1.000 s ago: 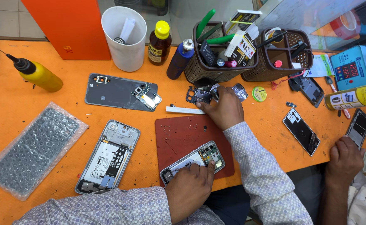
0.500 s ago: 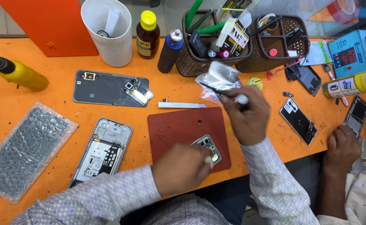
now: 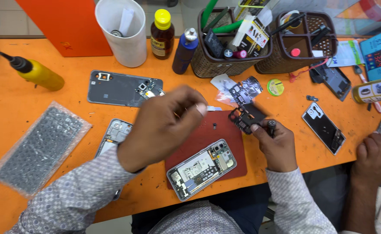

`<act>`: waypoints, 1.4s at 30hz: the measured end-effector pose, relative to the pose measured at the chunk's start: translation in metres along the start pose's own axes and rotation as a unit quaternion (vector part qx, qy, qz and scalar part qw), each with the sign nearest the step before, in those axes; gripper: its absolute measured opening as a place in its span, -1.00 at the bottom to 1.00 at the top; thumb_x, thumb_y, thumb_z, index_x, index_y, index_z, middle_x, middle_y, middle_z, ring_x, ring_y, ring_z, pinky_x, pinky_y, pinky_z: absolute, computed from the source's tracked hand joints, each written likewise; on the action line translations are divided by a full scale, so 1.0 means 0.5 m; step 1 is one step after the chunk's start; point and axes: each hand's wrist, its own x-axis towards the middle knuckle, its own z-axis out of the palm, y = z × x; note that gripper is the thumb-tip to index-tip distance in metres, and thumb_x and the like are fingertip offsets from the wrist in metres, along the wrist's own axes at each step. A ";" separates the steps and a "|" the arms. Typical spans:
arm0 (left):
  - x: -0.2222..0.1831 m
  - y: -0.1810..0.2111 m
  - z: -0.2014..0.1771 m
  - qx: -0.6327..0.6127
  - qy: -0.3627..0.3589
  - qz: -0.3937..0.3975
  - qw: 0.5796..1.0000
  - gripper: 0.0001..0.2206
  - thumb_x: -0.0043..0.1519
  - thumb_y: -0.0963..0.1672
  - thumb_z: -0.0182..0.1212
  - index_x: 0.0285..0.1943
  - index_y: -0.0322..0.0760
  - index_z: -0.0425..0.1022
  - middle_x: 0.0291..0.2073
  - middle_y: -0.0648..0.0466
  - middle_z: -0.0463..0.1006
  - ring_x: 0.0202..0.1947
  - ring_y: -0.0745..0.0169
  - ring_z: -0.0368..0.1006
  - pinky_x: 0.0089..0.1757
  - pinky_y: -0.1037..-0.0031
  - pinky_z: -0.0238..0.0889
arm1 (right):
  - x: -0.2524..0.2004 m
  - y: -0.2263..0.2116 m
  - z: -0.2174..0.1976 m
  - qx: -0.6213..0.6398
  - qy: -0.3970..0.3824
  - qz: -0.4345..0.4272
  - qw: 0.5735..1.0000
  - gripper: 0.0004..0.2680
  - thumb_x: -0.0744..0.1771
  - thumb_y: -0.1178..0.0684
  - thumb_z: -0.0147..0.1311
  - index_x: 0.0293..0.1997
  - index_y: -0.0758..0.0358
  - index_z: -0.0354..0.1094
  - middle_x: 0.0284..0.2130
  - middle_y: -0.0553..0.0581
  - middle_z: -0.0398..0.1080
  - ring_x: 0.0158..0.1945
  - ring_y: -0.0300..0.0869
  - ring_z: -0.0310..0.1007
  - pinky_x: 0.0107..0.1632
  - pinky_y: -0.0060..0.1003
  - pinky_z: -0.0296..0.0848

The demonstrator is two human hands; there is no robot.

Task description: The person uses a screwdriver to disassemble and reassemble internal components and the casing of a mobile phone on a workbench.

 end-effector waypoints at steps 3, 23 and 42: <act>-0.014 0.036 -0.039 -0.009 0.081 0.036 0.996 -0.84 0.35 -0.13 0.18 -0.19 -0.36 0.51 -0.56 0.16 0.45 -0.53 0.57 0.26 -0.44 0.63 0.16 | 0.039 0.025 0.004 -0.079 -0.060 -0.047 0.994 -0.90 0.33 0.15 0.28 -0.19 0.34 0.47 -0.44 -0.09 0.41 -0.43 -0.45 0.26 -0.40 -0.50 0.25; -0.069 0.056 -0.095 -0.217 0.177 0.165 0.946 -0.86 0.55 -0.15 0.09 0.00 -0.40 0.40 -0.32 0.07 0.51 -0.33 0.47 0.44 -0.20 0.61 0.38 | 0.014 -0.157 0.258 -0.358 -0.153 -0.345 0.854 -0.86 0.28 0.08 0.21 -0.14 0.23 0.50 -0.28 0.14 0.47 -0.29 0.01 0.54 -0.23 -0.11 0.50; -0.046 0.048 -0.060 -0.209 0.144 0.072 0.965 -0.90 0.38 -0.16 0.12 -0.07 -0.35 0.41 -0.41 0.17 0.41 -0.42 0.56 0.28 -0.33 0.65 0.20 | -0.004 -0.112 0.142 -0.379 -0.132 -0.258 0.879 -0.86 0.24 0.03 0.31 -0.31 0.27 0.52 -0.43 0.22 0.49 -0.38 0.04 0.53 -0.27 -0.09 0.49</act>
